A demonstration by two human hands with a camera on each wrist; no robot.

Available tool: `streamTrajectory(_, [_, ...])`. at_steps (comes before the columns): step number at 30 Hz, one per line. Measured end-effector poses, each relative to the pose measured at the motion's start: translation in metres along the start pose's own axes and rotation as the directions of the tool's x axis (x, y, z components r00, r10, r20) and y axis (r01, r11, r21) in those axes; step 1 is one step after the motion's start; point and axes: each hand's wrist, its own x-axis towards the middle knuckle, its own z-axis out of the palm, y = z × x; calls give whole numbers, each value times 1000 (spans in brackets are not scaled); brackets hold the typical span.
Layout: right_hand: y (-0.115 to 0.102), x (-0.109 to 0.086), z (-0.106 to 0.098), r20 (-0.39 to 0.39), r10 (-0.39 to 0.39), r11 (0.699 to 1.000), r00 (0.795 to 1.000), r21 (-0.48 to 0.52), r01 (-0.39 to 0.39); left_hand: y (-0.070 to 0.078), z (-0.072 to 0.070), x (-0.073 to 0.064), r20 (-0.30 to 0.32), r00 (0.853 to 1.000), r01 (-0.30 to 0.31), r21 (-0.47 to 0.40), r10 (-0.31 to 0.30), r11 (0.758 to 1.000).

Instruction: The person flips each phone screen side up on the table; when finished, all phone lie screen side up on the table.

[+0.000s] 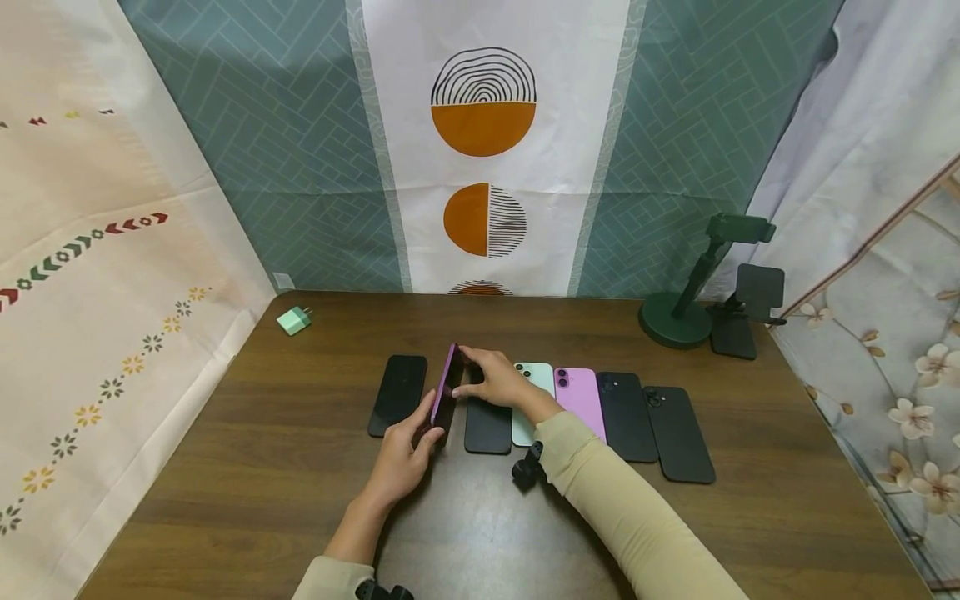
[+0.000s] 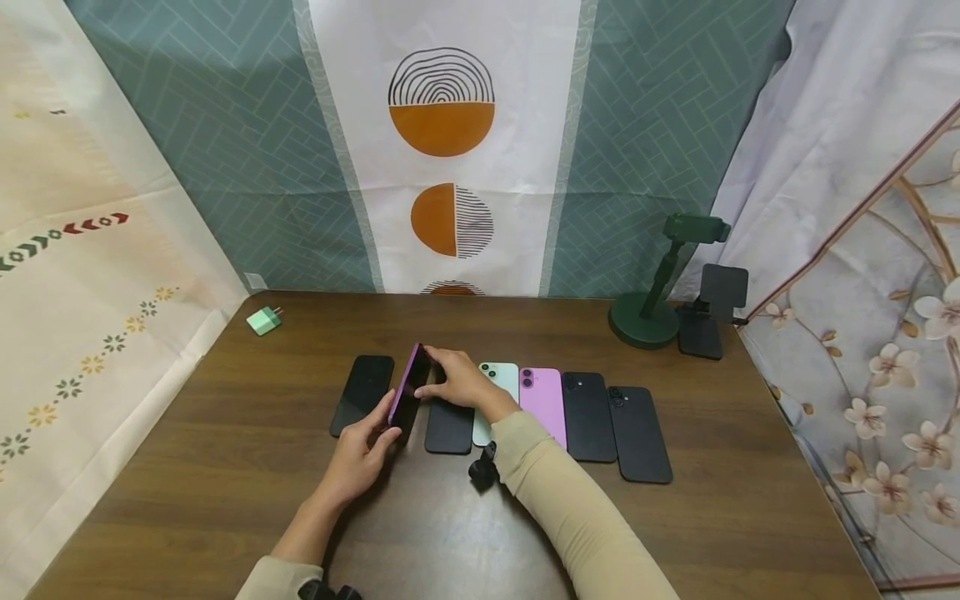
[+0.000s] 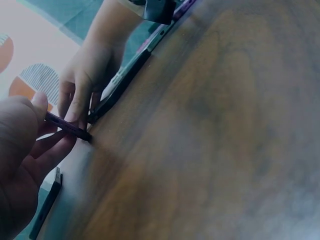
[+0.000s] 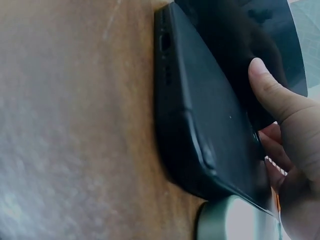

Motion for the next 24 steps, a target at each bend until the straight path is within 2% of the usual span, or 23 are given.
streamTrajectory(9, [1, 0, 1, -6, 4, 999, 1000, -42, -4, 5, -4, 0, 8, 994, 110, -6, -110, 994])
streamTrajectory(14, [0, -1, 2, -15, 6, 999, 1000, -43, -6, 6, -4, 2, -19, 986, 165, -22, -165, 986])
streamTrajectory(18, [0, -2, 2, -3, 8, 999, 1000, -45, -8, 6, -5, 4, -47, 974, 219, -45, -221, 975])
streamTrajectory(24, [0, -3, 1, 1, 11, 999, 1000, -39, -11, 5, -7, 7, -85, 967, 241, -10, -241, 970])
